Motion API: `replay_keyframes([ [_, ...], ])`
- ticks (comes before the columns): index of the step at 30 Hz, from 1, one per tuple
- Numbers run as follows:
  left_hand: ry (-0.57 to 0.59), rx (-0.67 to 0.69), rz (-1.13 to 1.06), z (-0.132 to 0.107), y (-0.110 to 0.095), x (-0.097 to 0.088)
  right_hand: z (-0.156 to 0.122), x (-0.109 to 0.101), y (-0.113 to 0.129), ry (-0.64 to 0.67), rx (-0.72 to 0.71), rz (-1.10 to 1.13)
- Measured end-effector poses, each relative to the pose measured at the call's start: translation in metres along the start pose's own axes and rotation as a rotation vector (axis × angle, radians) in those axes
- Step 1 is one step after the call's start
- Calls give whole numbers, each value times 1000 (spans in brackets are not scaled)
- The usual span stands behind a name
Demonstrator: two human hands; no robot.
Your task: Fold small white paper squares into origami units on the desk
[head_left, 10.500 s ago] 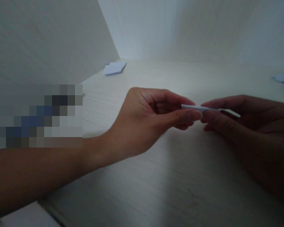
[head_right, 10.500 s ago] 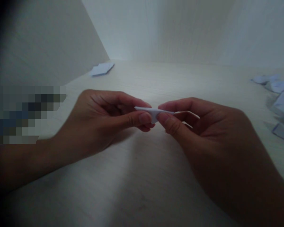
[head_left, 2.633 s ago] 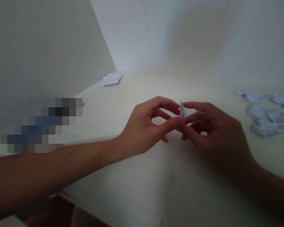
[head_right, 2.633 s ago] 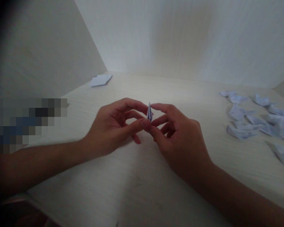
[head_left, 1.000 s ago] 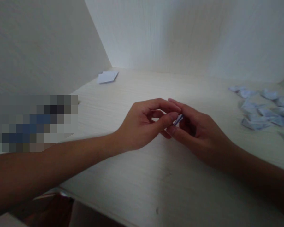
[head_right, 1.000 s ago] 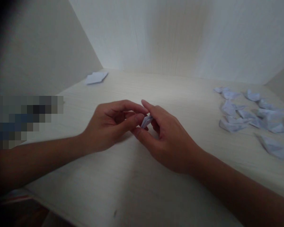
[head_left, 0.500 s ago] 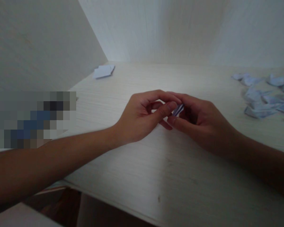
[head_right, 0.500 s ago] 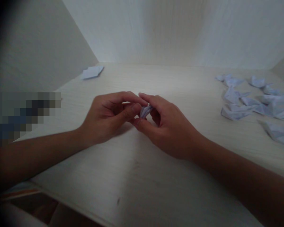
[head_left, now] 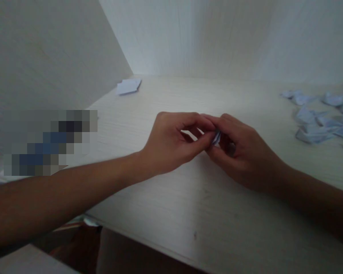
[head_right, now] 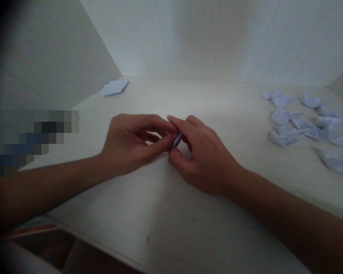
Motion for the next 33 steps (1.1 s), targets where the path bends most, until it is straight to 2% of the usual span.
replay_keyframes([
  [3, 30, -103, -157, 4, 14, 2, -3, -3, 0, -35, -18, 28],
  [6, 42, -202, -293, 9, 25, 3, -8, -7, -9, -109, 43, 161],
  [9, 44, -285, -360, 10, 33, 3, -12, -8, -19, -174, 134, 325],
  [12, 40, -311, -377, 10, 34, 2, -12, -10, -23, -229, 168, 381],
  [18, 76, -285, -458, 8, 33, 6, -12, -13, -18, -218, 148, 262],
  [26, 131, -362, -524, 6, 40, 13, -14, -26, -9, -260, 100, -34],
  [33, 167, -357, -565, 6, 42, 16, -12, -23, -19, -256, 209, 109],
])
Point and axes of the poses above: each hand's wrist, its own z-axis towards the middle knuckle, its own x-axis out of the palm, y = z × x, the point moved 10 cm from there along z, towards the middle knuckle, and after that the axes turned 14 degrees about -x, right-handed, at the moved point
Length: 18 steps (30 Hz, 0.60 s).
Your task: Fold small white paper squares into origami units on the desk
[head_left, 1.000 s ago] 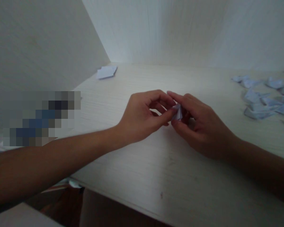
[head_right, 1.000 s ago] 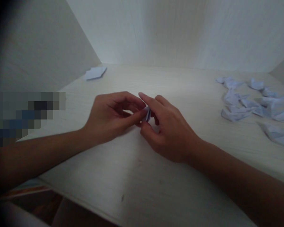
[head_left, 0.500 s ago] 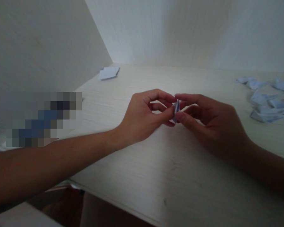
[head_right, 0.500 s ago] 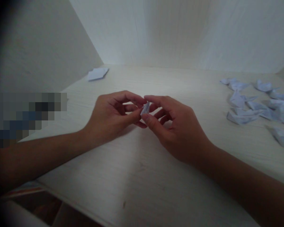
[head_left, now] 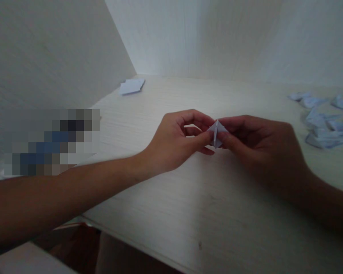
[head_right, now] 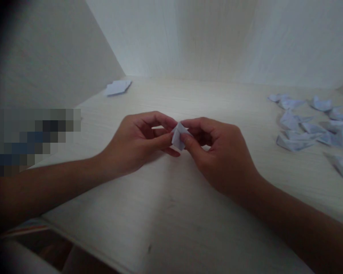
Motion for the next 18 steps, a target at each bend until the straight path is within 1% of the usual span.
replay_keyframes([
  [2, 6, -9, -3, 0, 1, 0, 1, 0, -5, -2, 43, 32],
  [7, -28, -63, 5, 1, 5, -2, 3, 1, -15, 21, 123, 94],
  [13, -76, -72, 29, 1, 3, -4, 6, 1, -14, 39, 131, 69],
  [18, -82, -87, 38, -1, 4, -4, 6, 2, -13, 43, 136, 27],
])
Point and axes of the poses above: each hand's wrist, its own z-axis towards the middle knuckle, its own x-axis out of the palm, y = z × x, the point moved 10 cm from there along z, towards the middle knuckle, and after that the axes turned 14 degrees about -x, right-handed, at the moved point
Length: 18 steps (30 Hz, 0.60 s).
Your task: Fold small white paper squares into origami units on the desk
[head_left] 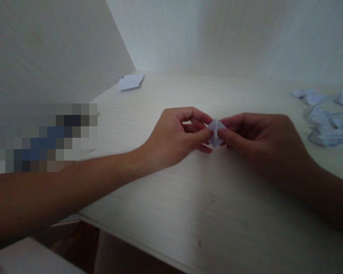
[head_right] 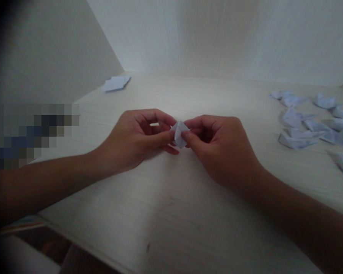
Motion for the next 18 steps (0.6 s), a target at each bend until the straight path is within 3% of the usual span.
replay_keyframes([
  [11, -13, 26, 64, -1, -3, -1, 0, 4, -5, -10, 52, 75],
  [18, 2, 82, 49, -2, -8, -1, 4, 8, -5, 71, 11, 145],
])
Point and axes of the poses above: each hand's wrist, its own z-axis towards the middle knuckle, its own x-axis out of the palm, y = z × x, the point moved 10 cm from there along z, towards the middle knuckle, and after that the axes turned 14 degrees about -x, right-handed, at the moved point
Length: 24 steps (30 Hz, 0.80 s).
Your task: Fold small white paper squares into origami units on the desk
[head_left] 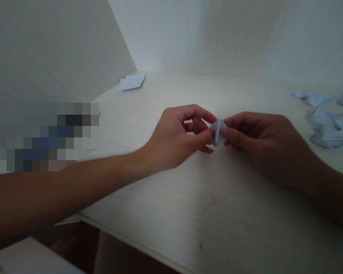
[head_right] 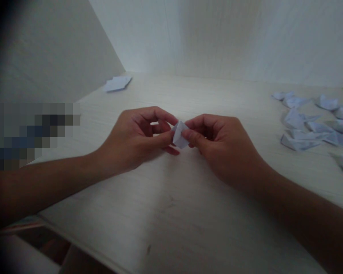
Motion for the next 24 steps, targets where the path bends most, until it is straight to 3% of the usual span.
replay_keyframes([
  [3, 29, 30, -19, -2, -2, 2, -1, -1, -1, 4, -3, 24],
  [6, 88, 36, -56, -3, -2, 5, -5, 3, -8, -1, 52, 205],
  [12, 322, -72, -199, -1, 5, 18, -11, 21, -15, 23, 187, 578],
  [17, 429, -156, -243, -2, 8, 26, -14, 23, -15, 21, 262, 603],
  [24, 414, -96, -250, -3, 4, 29, -17, 29, -13, 53, 272, 618],
])
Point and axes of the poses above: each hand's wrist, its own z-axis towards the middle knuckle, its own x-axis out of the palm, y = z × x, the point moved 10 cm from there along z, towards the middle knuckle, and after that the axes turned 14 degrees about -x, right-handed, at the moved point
